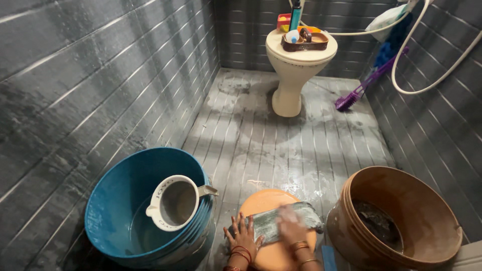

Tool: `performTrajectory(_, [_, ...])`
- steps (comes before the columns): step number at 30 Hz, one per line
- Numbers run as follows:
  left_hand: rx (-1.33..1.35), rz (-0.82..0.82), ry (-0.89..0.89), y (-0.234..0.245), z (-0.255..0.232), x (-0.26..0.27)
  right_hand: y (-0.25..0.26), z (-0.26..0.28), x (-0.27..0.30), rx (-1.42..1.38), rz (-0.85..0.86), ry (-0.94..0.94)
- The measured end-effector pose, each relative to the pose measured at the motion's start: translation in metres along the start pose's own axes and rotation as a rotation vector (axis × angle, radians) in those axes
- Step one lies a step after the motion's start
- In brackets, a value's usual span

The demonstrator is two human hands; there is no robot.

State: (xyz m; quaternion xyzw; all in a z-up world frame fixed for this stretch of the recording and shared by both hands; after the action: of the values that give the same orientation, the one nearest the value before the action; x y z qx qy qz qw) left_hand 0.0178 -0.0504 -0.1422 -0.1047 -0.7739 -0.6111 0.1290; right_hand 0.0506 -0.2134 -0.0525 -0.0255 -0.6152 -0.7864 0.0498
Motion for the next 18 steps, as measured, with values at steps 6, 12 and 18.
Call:
performTrajectory(6, [0.032, 0.065, 0.009, -0.007, 0.001, -0.009, 0.044, -0.071, 0.002, 0.535, -0.421, 0.021])
performTrajectory(12, [-0.012, 0.080, 0.033, -0.008, 0.003, -0.007, 0.017, 0.069, 0.031, 0.012, -0.403, 0.382])
performTrajectory(18, [0.019, 0.100, 0.067, -0.012, 0.005, -0.013, 0.017, 0.049, 0.013, 0.048, -0.243, 0.324])
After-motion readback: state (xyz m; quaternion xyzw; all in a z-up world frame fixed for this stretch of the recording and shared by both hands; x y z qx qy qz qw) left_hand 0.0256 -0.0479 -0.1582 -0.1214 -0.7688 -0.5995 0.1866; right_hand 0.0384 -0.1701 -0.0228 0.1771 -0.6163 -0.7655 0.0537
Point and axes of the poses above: each hand's wrist, its own x-axis away from the middle knuckle, its own y-axis out of the back of the hand, z = x × y, the point moved 7 cm from there along -x, towards the middle knuckle, and after that the axes turned 1 degree about z, right-handed, at the moved point
